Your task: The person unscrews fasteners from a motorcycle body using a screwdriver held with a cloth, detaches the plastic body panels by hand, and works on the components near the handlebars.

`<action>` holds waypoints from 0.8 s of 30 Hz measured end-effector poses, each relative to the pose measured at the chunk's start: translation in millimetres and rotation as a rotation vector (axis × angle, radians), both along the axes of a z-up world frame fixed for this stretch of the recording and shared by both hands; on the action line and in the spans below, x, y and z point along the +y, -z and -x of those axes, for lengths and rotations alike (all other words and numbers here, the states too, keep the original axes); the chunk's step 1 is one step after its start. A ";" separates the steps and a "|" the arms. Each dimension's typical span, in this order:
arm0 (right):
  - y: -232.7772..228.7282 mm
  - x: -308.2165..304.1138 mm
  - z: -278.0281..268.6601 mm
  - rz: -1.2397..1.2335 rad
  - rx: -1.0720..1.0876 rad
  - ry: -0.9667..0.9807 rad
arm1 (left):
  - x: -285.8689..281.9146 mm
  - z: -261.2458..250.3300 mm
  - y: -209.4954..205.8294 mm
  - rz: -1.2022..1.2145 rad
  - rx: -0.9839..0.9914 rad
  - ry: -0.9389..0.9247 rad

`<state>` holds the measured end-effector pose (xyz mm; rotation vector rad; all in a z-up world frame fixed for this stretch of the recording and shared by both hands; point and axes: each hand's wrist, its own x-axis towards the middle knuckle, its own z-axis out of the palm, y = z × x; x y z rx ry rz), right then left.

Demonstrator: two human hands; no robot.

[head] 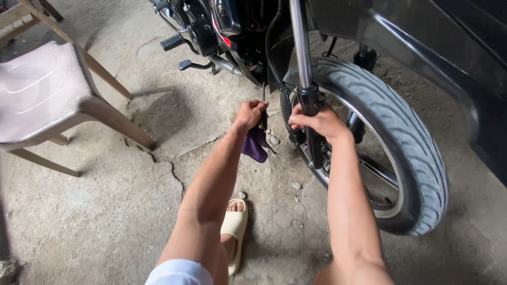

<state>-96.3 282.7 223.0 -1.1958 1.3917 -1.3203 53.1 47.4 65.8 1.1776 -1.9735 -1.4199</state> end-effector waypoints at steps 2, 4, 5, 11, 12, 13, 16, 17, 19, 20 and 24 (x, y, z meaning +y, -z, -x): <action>11.6 3.2 -13.3 0.059 -0.045 0.107 | 6.0 -11.8 -19.7 0.018 0.018 -0.008; 17.2 5.9 -20.8 0.118 -0.077 0.209 | 17.4 -19.7 -24.1 0.035 0.050 -0.021; 19.6 3.6 -23.6 0.114 -0.067 0.254 | 27.1 -26.7 -16.4 -0.040 0.101 -0.077; 48.6 -12.5 -33.5 0.147 0.011 0.443 | 30.0 -61.6 41.2 0.045 -0.026 0.017; 48.7 -16.4 -35.8 0.186 -0.011 0.472 | 25.0 -64.0 38.3 0.024 -0.098 -0.032; 46.3 -17.8 -37.5 0.206 0.000 0.491 | 20.2 -61.1 29.4 0.042 -0.084 -0.013; 44.6 -17.6 -50.8 0.196 0.022 0.582 | 11.6 -60.3 12.1 -0.158 0.183 0.042; 44.7 -19.8 -55.0 0.189 0.057 0.618 | 6.1 -61.2 10.6 -0.106 0.164 0.047; 45.3 -27.3 -63.6 0.185 0.096 0.661 | -9.2 -62.1 11.5 -0.052 0.149 0.058; 46.0 -31.2 -67.9 0.174 0.117 0.705 | -18.0 -60.6 12.7 -0.006 0.168 0.063; 52.1 -43.1 -86.5 0.144 0.185 0.795 | -41.8 -64.7 30.1 -0.216 0.257 0.025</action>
